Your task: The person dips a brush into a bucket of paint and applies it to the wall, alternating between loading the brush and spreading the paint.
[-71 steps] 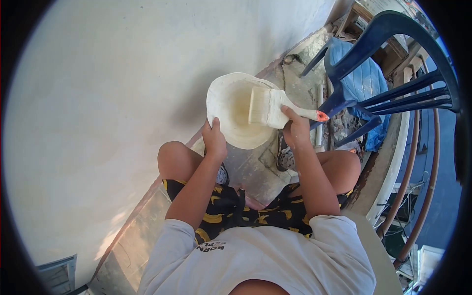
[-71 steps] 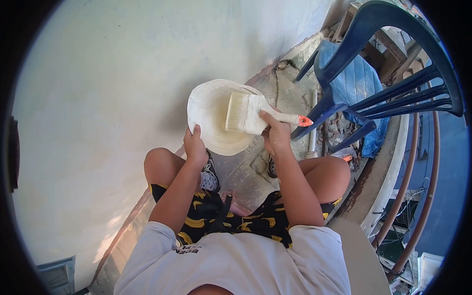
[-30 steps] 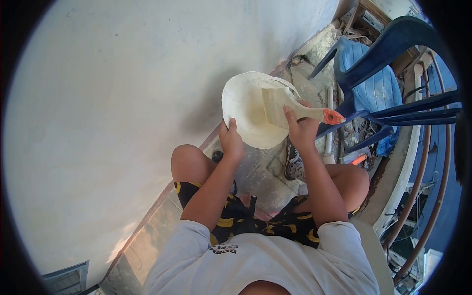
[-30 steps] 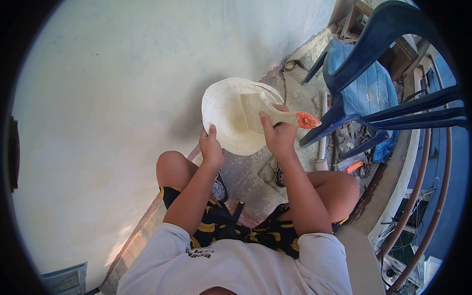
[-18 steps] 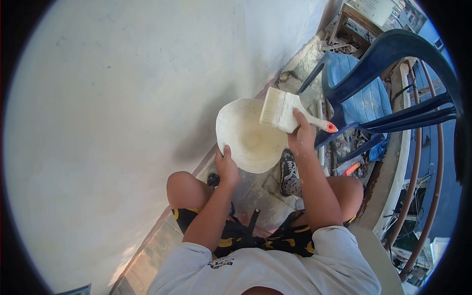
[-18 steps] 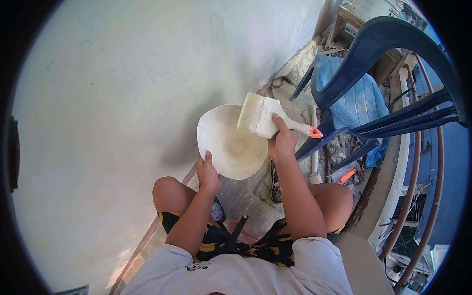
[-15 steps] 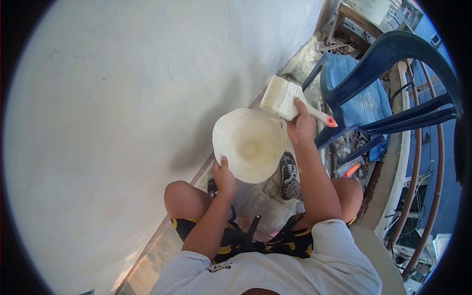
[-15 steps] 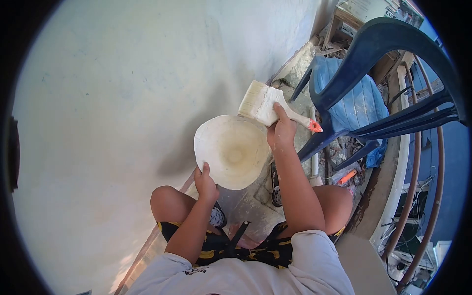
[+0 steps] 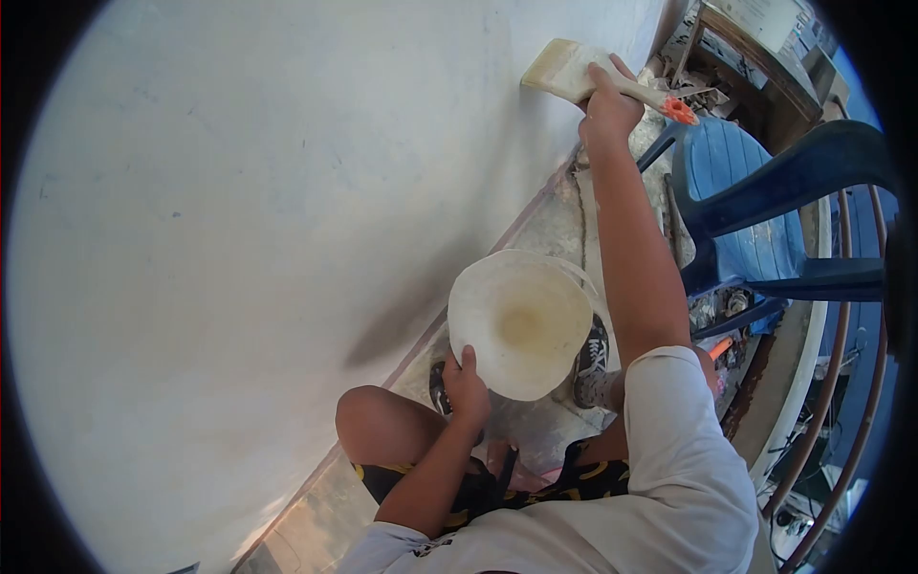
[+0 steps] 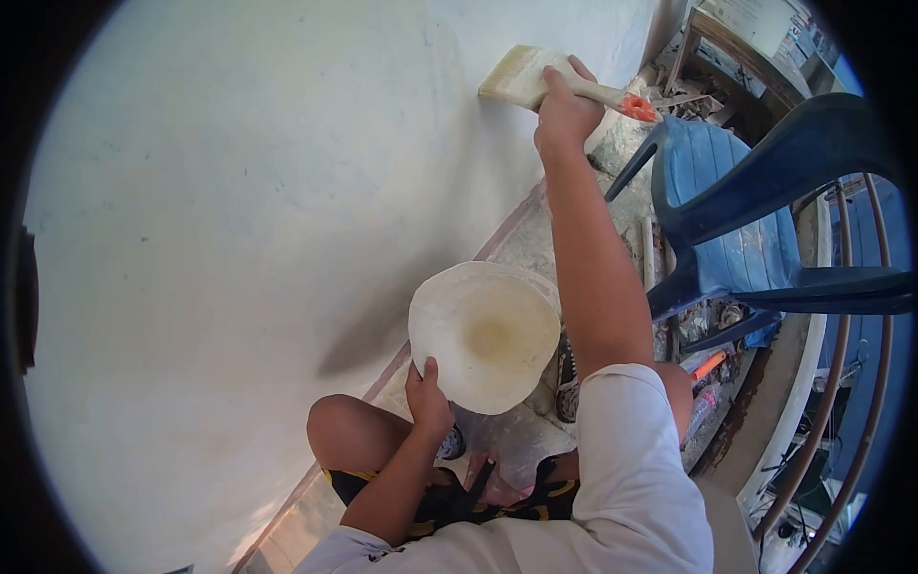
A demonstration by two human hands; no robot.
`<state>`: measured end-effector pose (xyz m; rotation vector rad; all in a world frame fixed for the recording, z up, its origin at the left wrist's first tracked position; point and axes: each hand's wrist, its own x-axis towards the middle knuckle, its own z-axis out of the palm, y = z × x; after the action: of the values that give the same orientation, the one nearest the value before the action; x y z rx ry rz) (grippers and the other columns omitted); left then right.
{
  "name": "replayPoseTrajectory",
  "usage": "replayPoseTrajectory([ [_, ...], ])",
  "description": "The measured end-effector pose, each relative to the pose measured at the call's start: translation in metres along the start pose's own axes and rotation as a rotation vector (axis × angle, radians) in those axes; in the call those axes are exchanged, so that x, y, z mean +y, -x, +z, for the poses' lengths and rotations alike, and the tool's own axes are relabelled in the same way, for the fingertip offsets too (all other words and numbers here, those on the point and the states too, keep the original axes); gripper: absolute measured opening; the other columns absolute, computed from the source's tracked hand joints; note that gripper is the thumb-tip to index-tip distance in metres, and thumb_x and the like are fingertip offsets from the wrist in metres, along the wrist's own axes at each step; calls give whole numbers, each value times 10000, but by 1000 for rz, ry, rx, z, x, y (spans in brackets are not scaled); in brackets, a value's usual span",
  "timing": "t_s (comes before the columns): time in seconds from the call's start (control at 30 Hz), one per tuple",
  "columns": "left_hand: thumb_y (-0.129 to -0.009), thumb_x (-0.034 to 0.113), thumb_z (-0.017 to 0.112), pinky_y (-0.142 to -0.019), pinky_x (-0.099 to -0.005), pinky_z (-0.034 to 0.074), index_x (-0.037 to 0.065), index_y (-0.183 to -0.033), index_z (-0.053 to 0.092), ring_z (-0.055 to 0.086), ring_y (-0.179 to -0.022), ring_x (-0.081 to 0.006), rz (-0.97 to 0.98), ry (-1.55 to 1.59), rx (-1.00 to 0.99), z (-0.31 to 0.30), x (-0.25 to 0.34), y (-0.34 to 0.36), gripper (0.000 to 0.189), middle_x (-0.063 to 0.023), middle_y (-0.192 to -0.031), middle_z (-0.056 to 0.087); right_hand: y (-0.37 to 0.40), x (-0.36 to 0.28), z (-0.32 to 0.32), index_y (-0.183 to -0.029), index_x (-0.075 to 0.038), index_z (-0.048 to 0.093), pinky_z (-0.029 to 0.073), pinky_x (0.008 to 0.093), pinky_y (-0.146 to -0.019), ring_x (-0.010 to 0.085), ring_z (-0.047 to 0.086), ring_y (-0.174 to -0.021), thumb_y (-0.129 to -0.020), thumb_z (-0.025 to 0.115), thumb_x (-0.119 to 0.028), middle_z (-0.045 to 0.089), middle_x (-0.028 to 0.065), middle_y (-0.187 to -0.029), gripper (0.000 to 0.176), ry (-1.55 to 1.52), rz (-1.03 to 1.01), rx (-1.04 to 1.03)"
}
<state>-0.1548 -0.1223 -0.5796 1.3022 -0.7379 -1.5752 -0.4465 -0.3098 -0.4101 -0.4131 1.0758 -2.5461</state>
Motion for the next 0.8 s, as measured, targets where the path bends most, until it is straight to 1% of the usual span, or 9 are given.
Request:
replayPoseTrajectory([
  [0.13, -940, 140, 440, -837, -302, 434, -23, -1183, 466, 563, -944, -174, -7, -34, -14, -4, -6, -2, 294, -104, -1083, 579, 5, 67, -70, -1129, 58, 512, 520, 334, -738, 234, 581, -903, -747, 588, 57, 554, 165, -1046, 390, 111, 21, 76],
  [0.23, -938, 129, 438, -846, -318, 444, -14, -1215, 439, 567, -975, -195, -35, -61, -31, -1, -6, -5, 312, -113, -1125, 564, 0, 80, -53, -1124, 59, 516, 520, 348, -718, 236, 579, -898, -748, 591, 56, 555, 160, -1041, 383, 143, 51, 64],
  [0.33, -941, 139, 434, -863, -316, 433, -14, -1222, 441, 559, -988, -190, -47, -149, -9, -9, -8, -1, 319, -113, -1137, 560, 10, 14, 10, -1122, 30, 531, 515, 347, -696, 231, 575, -907, -751, 609, 38, 560, 155, -1041, 379, -65, 55, -19],
  [0.47, -942, 162, 440, -835, -301, 426, -31, -1165, 483, 560, -932, -174, 11, -163, 3, -4, -4, 2, 298, -115, -1063, 584, -1, -26, 12, -1120, 29, 529, 544, 337, -664, 235, 599, -883, -758, 604, 30, 563, 166, -1047, 369, -76, -88, -64],
  [0.5, -940, 178, 445, -789, -290, 433, -48, -1103, 524, 569, -867, -163, 58, -163, 26, -3, -4, 2, 290, -118, -981, 610, 2, -20, -1, -1119, 35, 527, 546, 334, -664, 239, 600, -898, -759, 597, 35, 564, 168, -1050, 367, -41, -107, -44],
  [0.63, -940, 172, 440, -786, -289, 434, -50, -1112, 526, 570, -867, -161, 67, -154, 12, -6, -7, -2, 294, -114, -985, 612, 9, 66, -58, -1126, 43, 526, 505, 317, -776, 230, 589, -938, -745, 596, 48, 566, 163, -1051, 388, 205, 99, 101],
  [0.7, -939, 174, 444, -784, -285, 434, -55, -1110, 525, 569, -868, -154, 56, -28, 0, -6, -9, -4, 297, -106, -981, 613, 10, 50, -16, -1128, 44, 526, 494, 310, -785, 223, 586, -934, -741, 599, 46, 566, 163, -1052, 393, 193, 40, 50],
  [0.73, -945, 134, 424, -882, -306, 411, -21, -1219, 450, 548, -997, -181, -1, -87, -46, -11, -8, -6, 316, -111, -1133, 564, 11, 38, 5, -1129, 44, 526, 484, 303, -795, 216, 584, -929, -737, 602, 45, 566, 163, -1053, 399, 197, 14, 8],
  [0.8, -942, 152, 434, -832, -295, 424, -41, -1149, 488, 558, -927, -164, 26, -102, -19, -13, -11, -4, 288, -106, -1050, 587, -4, -4, 41, -1127, 45, 526, 487, 300, -763, 212, 583, -903, -733, 608, 38, 566, 159, -1043, 402, -17, -45, -48],
])
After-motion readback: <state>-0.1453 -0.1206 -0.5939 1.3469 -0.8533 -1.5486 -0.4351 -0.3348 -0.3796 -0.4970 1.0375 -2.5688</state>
